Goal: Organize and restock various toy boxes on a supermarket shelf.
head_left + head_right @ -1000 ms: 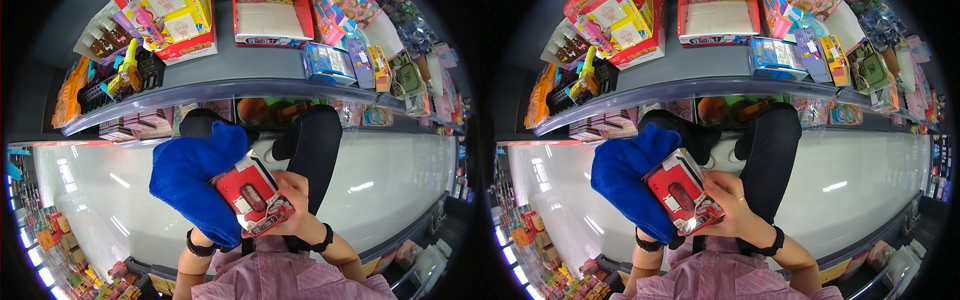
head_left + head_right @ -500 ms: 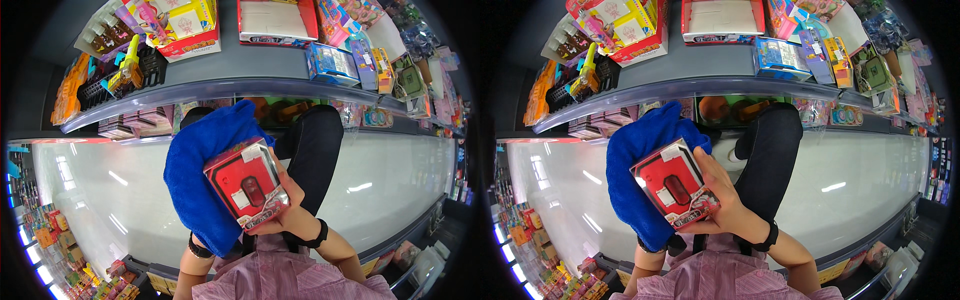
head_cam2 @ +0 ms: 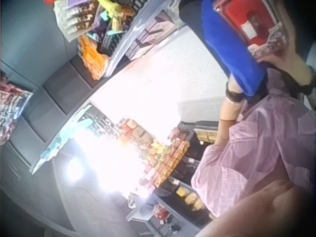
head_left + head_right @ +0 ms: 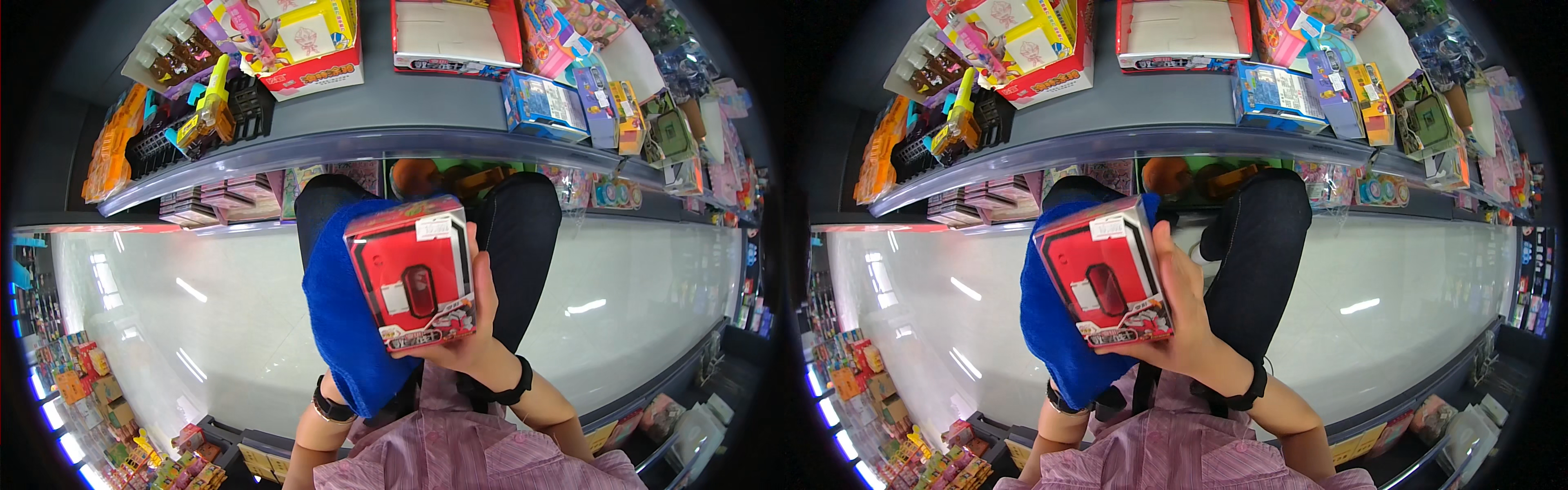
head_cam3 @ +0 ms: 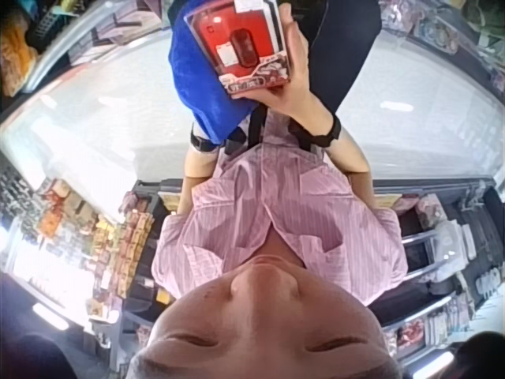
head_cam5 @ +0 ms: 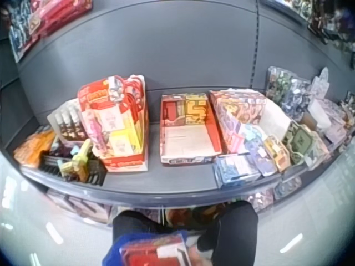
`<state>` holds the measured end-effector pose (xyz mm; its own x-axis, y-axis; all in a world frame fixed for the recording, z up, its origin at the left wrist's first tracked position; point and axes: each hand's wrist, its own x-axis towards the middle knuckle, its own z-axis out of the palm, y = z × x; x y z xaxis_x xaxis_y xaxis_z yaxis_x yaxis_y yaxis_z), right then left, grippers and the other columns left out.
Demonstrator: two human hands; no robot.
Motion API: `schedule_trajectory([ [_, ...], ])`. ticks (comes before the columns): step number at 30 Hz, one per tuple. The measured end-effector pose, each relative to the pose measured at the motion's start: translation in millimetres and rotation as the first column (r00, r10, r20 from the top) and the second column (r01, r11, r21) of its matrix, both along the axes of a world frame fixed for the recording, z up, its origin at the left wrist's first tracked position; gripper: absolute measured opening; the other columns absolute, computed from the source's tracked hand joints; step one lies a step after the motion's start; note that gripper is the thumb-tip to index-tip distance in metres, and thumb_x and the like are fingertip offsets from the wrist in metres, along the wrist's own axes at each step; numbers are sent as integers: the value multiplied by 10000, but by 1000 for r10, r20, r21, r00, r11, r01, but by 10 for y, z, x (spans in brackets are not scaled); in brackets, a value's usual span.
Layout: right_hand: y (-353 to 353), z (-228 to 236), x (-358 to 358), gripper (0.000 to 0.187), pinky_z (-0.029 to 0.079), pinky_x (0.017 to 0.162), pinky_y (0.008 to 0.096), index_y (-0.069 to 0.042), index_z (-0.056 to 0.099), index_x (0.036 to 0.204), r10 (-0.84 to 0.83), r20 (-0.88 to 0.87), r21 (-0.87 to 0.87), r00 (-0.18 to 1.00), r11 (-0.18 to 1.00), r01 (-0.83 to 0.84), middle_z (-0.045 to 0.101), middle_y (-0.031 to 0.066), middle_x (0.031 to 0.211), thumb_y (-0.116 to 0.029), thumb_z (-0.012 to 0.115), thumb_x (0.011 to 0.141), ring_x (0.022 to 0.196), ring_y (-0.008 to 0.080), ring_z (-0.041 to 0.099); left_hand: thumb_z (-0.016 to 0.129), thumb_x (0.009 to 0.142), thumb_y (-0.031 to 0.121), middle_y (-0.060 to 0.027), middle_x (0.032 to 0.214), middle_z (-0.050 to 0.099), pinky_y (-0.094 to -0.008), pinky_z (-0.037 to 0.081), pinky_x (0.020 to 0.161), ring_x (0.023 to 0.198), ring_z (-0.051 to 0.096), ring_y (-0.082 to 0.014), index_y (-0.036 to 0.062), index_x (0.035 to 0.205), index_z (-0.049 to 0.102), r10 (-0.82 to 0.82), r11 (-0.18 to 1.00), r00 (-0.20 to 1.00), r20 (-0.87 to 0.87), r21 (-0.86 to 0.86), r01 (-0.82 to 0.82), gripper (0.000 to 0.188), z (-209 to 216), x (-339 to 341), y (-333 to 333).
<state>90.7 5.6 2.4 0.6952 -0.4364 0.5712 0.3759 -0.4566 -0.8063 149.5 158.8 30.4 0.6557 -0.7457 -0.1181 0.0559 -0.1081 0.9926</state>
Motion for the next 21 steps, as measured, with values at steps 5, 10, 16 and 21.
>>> schedule_trajectory([
  [5,-41,45,-3,1295,304,1050,434,104,142,1509,-82,-80,62,993,994,87,242,297,1556,-387,925,602,1204,354,453,710,837,70,-134,1208,641,-353,516,883,1071,634,-245,21,1258,580,-90,996,982,163,32,86,444,116,13,-107],
  [10,-211,168,-38,837,332,1050,391,75,268,1472,132,-234,282,963,957,-62,390,240,1460,-290,715,867,1221,283,480,706,854,63,-130,1182,641,-334,532,851,1029,651,-233,1,1303,522,128,973,737,664,59,-222,490,385,157,-468],
  [16,-332,249,66,518,426,945,289,-15,325,1435,313,-183,743,932,665,-77,583,125,1224,-47,553,970,1072,131,567,596,947,31,-120,1262,588,-346,555,892,1093,625,-210,19,1373,430,148,988,988,-50,53,-145,457,153,201,-359],
  [21,-386,276,72,744,427,937,267,-62,151,1557,439,-113,849,891,509,-143,576,114,1218,12,565,943,1049,115,568,589,958,47,-129,1317,551,-359,549,921,1128,612,-225,38,1429,362,151,987,973,-173,-24,-157,523,-12,245,-271],
])
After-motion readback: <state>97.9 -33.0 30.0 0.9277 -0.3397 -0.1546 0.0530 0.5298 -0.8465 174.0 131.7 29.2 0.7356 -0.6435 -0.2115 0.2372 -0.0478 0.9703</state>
